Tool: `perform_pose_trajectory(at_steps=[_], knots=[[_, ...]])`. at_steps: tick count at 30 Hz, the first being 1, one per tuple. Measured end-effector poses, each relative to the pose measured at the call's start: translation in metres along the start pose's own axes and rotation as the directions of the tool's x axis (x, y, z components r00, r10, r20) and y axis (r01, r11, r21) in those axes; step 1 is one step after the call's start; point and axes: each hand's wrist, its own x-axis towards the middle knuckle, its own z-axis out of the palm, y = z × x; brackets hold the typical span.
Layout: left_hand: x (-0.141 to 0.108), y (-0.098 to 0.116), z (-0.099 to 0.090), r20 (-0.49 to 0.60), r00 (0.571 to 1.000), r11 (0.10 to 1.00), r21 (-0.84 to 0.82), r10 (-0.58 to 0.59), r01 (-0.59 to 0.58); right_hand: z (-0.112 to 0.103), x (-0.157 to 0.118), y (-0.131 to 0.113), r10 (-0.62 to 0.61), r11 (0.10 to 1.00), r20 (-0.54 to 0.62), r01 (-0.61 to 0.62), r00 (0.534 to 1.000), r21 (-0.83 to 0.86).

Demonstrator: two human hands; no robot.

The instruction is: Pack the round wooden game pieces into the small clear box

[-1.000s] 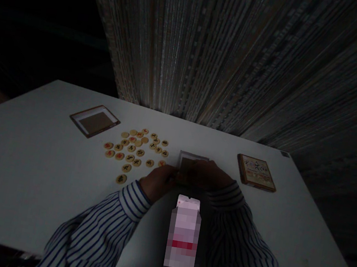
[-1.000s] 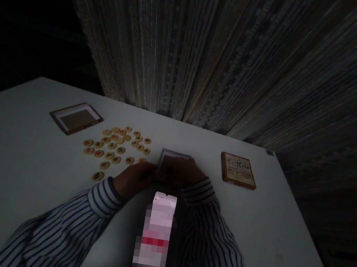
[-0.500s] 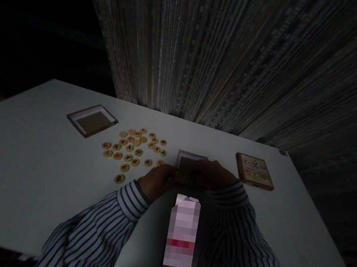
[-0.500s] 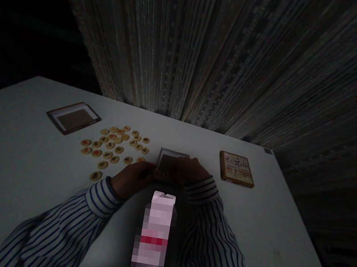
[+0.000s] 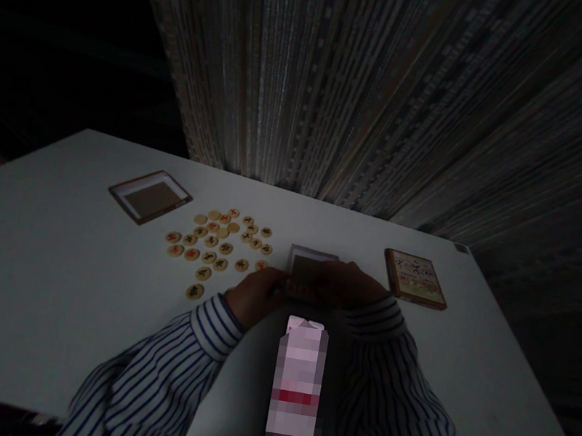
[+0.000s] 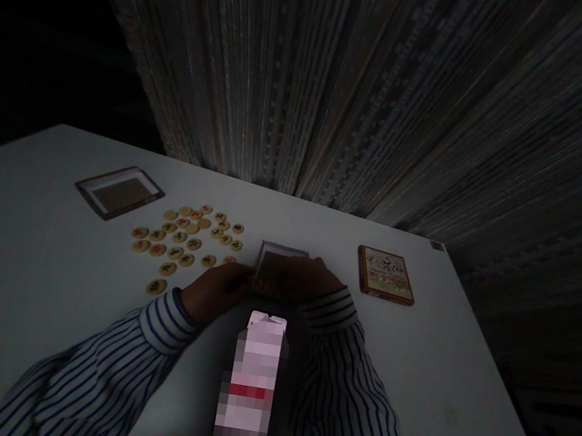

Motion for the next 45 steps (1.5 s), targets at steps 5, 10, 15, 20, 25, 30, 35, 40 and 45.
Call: perform_pose_trajectory(at_steps=[5,10,15,20,25,30,35,40,45], knots=[[0.0,0.0,0.0,-0.011,1.0,1.0,0.025,0.016,-0.015,0.0,-0.001,0.003,0.026,1.0,-0.003,-0.026,1.0,-0.014],[0.0,0.0,0.001,-0.012,1.0,1.0,0.02,0.014,-0.014,0.006,0.001,0.011,0.036,0.999,-0.024,-0.036,0.999,0.012],[-0.001,-0.001,0.001,-0.016,1.0,1.0,0.004,0.018,-0.018,0.01,-0.001,0.019,0.035,0.999,-0.087,-0.032,0.996,0.033],[-0.001,0.0,-0.001,-0.012,1.0,1.0,-0.006,0.009,-0.009,0.01,-0.01,0.03,0.033,0.998,-0.278,-0.018,0.96,0.056],[-0.001,-0.001,-0.002,-0.001,1.0,1.0,0.003,0.015,-0.015,0.023,-0.029,0.033,0.108,0.991,-0.437,-0.059,0.893,0.124],[-0.002,-0.001,-0.003,0.012,1.0,1.0,-0.008,-0.012,0.012,0.059,-0.048,0.03,0.213,0.935,-0.482,-0.034,0.85,0.353],[-0.002,0.001,-0.002,0.002,1.0,1.0,0.01,-0.019,0.019,0.088,-0.052,0.028,0.309,0.841,-0.464,-0.011,0.83,0.541],[-0.002,0.001,-0.002,-0.015,1.0,1.0,0.013,0.008,-0.008,0.08,-0.05,0.019,0.231,0.827,-0.444,0.066,0.866,0.558],[-0.001,0.0,-0.001,-0.032,0.999,1.0,0.025,0.019,-0.019,0.075,-0.05,0.016,0.251,0.835,-0.435,0.033,0.865,0.549]])
